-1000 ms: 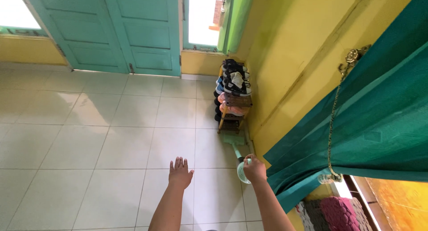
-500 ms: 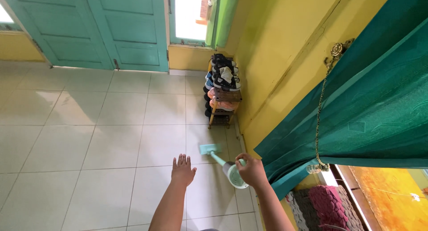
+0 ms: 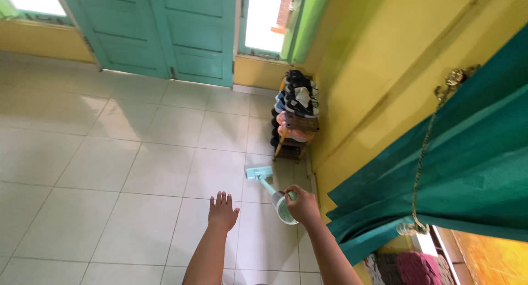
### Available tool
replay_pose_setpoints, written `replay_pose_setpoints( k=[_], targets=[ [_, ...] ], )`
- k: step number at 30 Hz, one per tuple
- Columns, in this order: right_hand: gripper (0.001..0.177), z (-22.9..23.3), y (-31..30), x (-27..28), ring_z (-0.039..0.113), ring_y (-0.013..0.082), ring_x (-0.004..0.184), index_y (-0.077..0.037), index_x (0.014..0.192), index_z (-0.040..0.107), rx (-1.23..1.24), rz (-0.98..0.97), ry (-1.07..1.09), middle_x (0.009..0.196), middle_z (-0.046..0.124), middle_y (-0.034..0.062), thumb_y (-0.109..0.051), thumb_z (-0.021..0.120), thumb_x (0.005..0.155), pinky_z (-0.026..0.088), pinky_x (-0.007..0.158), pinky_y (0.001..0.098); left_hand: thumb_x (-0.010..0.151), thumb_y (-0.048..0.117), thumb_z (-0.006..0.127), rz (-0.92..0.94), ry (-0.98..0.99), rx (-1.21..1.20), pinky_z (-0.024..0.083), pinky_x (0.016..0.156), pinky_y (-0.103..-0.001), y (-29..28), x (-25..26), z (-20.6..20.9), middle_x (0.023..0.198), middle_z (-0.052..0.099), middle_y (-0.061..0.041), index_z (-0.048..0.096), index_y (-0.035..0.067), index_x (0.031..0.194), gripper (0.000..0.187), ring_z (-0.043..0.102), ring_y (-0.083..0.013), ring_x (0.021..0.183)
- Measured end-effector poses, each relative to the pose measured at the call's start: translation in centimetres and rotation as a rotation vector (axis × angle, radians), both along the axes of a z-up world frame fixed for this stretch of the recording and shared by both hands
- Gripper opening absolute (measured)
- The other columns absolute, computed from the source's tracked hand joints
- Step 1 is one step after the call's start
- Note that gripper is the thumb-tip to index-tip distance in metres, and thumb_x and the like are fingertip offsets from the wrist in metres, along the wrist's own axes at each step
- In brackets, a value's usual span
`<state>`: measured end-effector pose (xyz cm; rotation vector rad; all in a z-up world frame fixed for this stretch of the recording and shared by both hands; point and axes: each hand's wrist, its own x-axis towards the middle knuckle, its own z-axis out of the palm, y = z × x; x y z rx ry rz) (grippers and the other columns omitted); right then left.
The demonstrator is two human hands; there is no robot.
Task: The person cleans the tiled floor using a spray mop by pushing it across the surface and periodically pulling a lever to release cleaning liquid.
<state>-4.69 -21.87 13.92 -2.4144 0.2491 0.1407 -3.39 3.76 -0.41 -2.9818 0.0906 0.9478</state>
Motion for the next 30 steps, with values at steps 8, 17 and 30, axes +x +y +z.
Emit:
replay_pose_setpoints(
  k=[8, 17, 30],
  targets=[
    [0.02, -2.9, 2.4, 3.7, 0.074, 0.0329, 0.074, -0.02, 0.107, 0.075, -0.035, -0.014, 0.036, 0.087, 0.076, 0.0167, -0.03, 0.07, 0.09, 0.059, 0.071, 0.0436, 0.109, 0.051, 0.023, 0.066, 0.026, 0.005, 0.0, 0.13, -0.045, 3.4, 2.2, -0.8, 0.174, 0.0, -0.008, 0.003, 0.012, 0.166, 0.071, -0.007, -0.0239, 0.16],
    [0.023, -3.1, 5.8, 10.9, 0.076, 0.032, 0.076, -0.018, 0.111, 0.074, -0.014, -0.021, 0.082, 0.091, 0.077, 0.017, -0.03, 0.067, 0.092, 0.06, 0.074, 0.042, 0.109, 0.05, 0.027, 0.064, -0.023, -0.033, 0.001, 0.129, -0.046, 7.7, 9.0, -1.5, 0.174, 0.005, -0.009, 0.007, 0.011, 0.166, 0.072, -0.004, -0.0243, 0.16],
    [0.023, -4.9, 11.7, 19.4, 0.074, 0.0341, 0.086, -0.018, 0.109, 0.074, -0.086, -0.062, 0.012, 0.098, 0.076, 0.0169, -0.032, 0.069, 0.091, 0.058, 0.079, 0.0443, 0.109, 0.05, 0.023, 0.009, 0.037, 0.026, -0.001, 0.129, -0.045, 16.7, 18.6, 1.1, 0.174, -0.001, -0.008, 0.001, 0.012, 0.166, 0.072, -0.007, -0.0231, 0.16]
  ],
)
